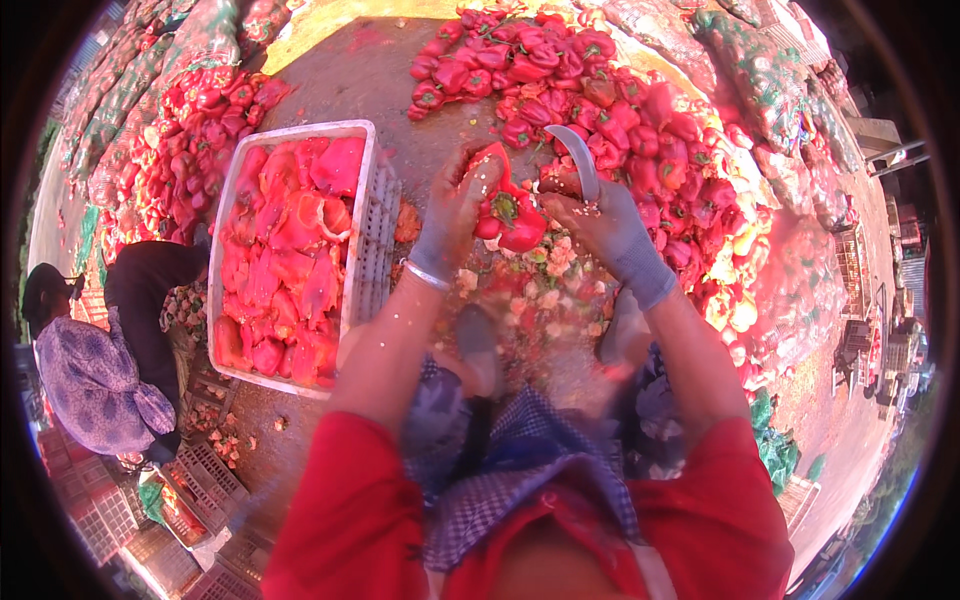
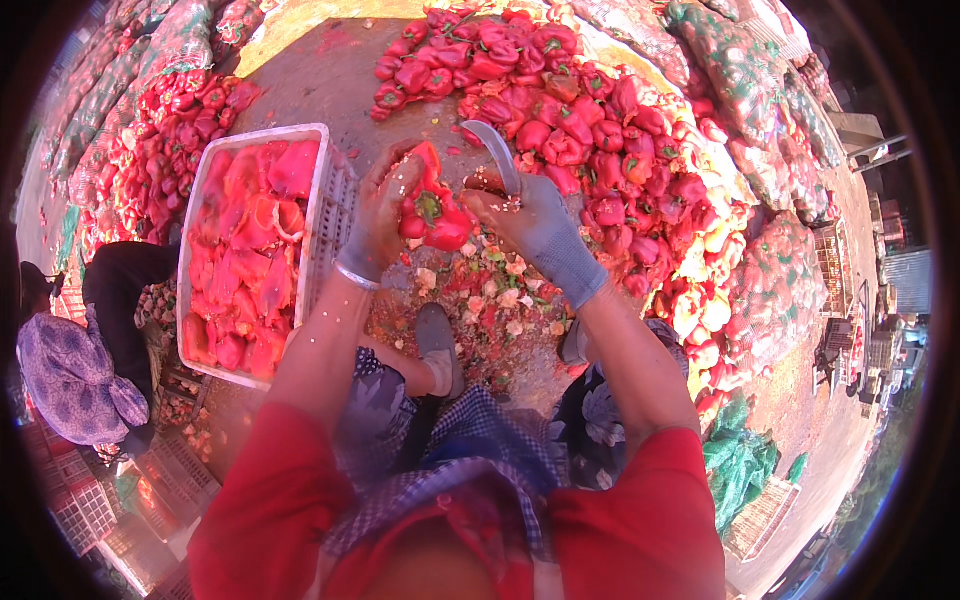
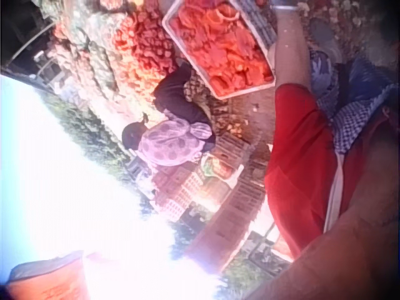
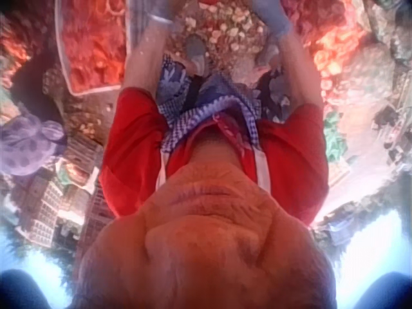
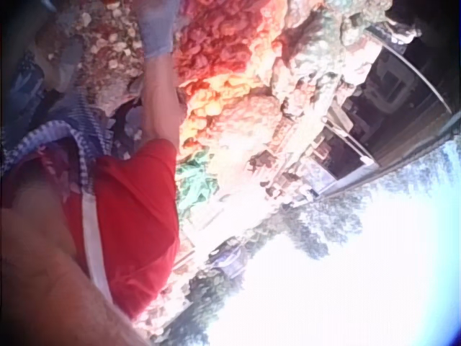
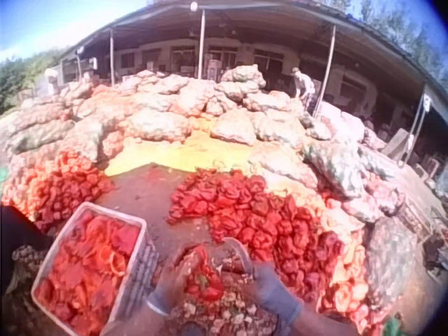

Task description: The person uses a curved knife to core and slice red peppers by hand, placing the processed fruit into a white plastic crate.

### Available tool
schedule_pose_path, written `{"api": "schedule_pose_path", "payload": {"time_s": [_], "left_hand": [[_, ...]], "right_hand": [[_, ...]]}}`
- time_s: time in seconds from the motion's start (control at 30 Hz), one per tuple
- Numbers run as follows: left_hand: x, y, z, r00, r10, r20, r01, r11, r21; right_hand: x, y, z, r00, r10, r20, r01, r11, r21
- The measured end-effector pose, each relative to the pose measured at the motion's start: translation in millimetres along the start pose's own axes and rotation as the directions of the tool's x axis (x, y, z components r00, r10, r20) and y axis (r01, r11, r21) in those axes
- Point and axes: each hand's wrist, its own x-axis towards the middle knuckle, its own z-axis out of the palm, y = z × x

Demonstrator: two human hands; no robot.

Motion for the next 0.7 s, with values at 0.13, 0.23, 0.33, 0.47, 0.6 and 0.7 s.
{"api": "schedule_pose_path", "payload": {"time_s": [0.13, 0.23, 0.33, 0.47, 0.6, 0.7], "left_hand": [[-3.7, 0.0, 15.9, 0.998, -0.013, 0.054, 0.012, 1.0, 0.016], [-8.0, 2.4, 29.0, 0.99, -0.078, 0.114, 0.088, 0.993, -0.081], [-10.5, 3.6, 34.8, 0.985, 0.024, 0.173, -0.035, 0.997, 0.064], [-9.1, 3.8, 40.1, 0.947, -0.24, 0.211, 0.294, 0.915, -0.275], [-7.8, 6.5, 40.5, 0.873, -0.274, 0.403, 0.486, 0.565, -0.667], [-12.0, 7.7, 27.5, 0.895, -0.319, 0.311, 0.441, 0.541, -0.716]], "right_hand": [[-5.4, -5.0, 6.9, 0.997, -0.062, 0.05, 0.059, 0.996, 0.059], [-10.6, 11.8, 5.4, 0.997, -0.081, -0.007, 0.081, 0.993, 0.087], [-14.6, 15.7, -2.0, 1.0, -0.013, 0.019, 0.011, 0.992, 0.129], [-19.3, 26.6, -6.2, 0.999, -0.043, 0.017, 0.035, 0.943, 0.331], [-18.7, 24.6, -7.8, 0.999, -0.04, 0.023, 0.03, 0.934, 0.357], [-17.9, 18.9, 3.0, 0.996, 0.093, -0.012, -0.075, 0.869, 0.49]]}}
